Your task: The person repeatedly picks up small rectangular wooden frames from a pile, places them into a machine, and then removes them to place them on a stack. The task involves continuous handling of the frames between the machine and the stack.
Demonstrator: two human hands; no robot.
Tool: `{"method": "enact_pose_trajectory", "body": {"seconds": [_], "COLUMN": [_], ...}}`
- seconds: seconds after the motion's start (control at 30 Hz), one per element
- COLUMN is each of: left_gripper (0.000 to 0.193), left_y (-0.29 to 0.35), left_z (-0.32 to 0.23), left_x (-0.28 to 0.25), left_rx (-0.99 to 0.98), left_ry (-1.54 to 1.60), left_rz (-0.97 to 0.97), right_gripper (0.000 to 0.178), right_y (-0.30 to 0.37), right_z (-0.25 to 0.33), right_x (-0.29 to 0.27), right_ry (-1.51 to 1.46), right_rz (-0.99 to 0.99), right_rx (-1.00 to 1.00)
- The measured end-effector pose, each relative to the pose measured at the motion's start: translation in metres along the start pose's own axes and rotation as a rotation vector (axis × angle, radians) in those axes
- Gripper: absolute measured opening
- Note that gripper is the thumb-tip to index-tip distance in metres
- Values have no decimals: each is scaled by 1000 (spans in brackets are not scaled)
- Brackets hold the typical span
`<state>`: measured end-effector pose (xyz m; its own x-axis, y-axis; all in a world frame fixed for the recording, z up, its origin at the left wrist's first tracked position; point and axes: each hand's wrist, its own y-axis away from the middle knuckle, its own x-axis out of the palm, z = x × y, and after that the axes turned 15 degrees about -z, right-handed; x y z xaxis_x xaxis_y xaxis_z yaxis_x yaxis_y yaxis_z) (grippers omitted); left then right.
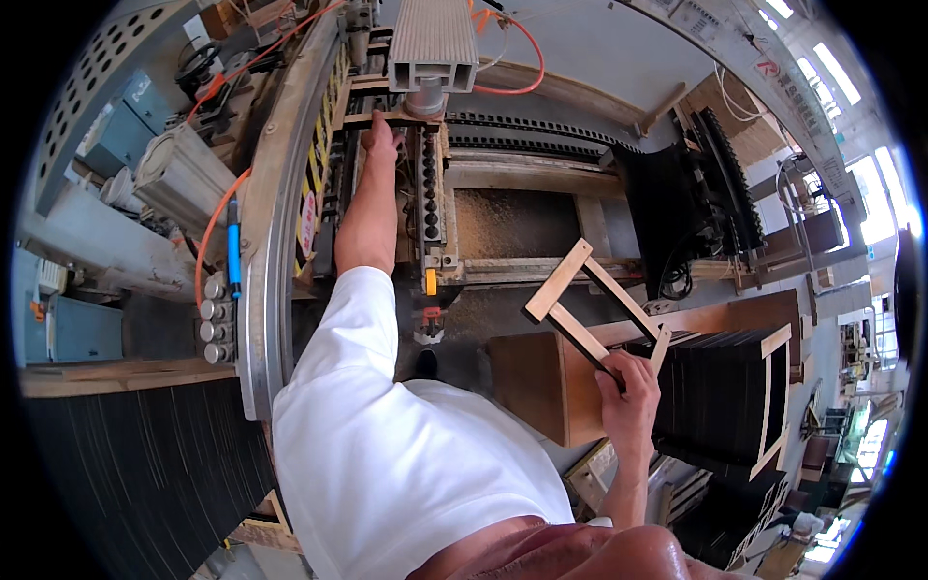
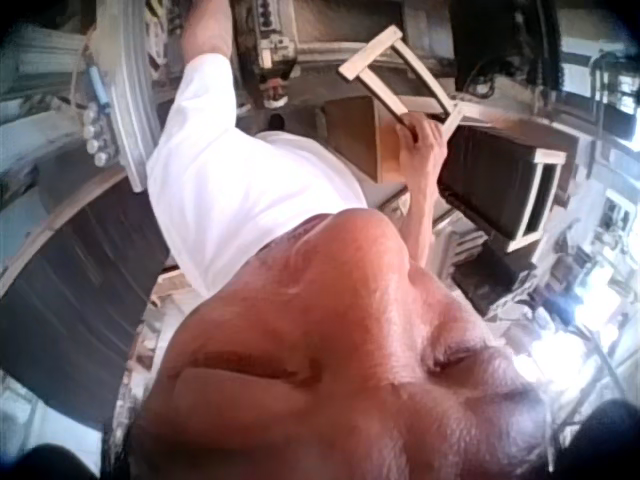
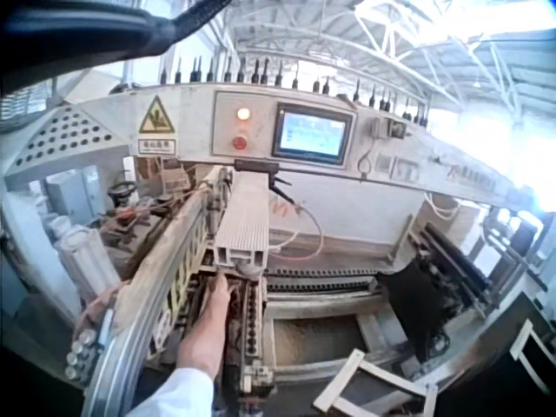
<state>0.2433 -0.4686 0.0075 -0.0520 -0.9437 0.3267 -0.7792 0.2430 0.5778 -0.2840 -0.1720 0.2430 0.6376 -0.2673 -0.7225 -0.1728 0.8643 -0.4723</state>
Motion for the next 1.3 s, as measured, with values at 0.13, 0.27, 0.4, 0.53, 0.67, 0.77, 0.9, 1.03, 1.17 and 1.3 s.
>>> {"method": "enact_pose_trajectory", "body": {"seconds": [0.13,0.27,0.4,0.53,0.67,0.77,0.9,1.03,1.17,1.3], "left_gripper": [42,51,37,23,24,20,18,27,38,35], "left_y": [15,58,110,150,173,174,165,183,236,291], "left_z": [7,7,32,42,41,42,51,55,48,44], "left_x": [-3,-55,-115,-171,-190,-193,-197,-215,-267,-328], "left_rx": [13,-31,-82,-135,-83,-50,-33,48,24,78], "left_ry": [131,186,184,270,211,281,308,223,172,61], "left_rz": [28,19,176,355,460,504,322,238,193,200], "right_gripper": [17,19,17,15,19,24,24,22,22,19], "right_y": [-31,-75,-121,-151,-159,-158,-153,-166,-179,-193], "right_z": [-5,-10,-1,22,38,47,49,48,64,69], "right_x": [28,85,155,239,306,322,337,356,384,411], "right_ry": [0,-117,-204,-351,-396,-382,-388,-480,-450,-329], "right_rz": [44,106,126,175,274,300,338,239,269,267], "right_rx": [-31,-169,-395,-562,-698,-766,-774,-773,-744,-733]}}
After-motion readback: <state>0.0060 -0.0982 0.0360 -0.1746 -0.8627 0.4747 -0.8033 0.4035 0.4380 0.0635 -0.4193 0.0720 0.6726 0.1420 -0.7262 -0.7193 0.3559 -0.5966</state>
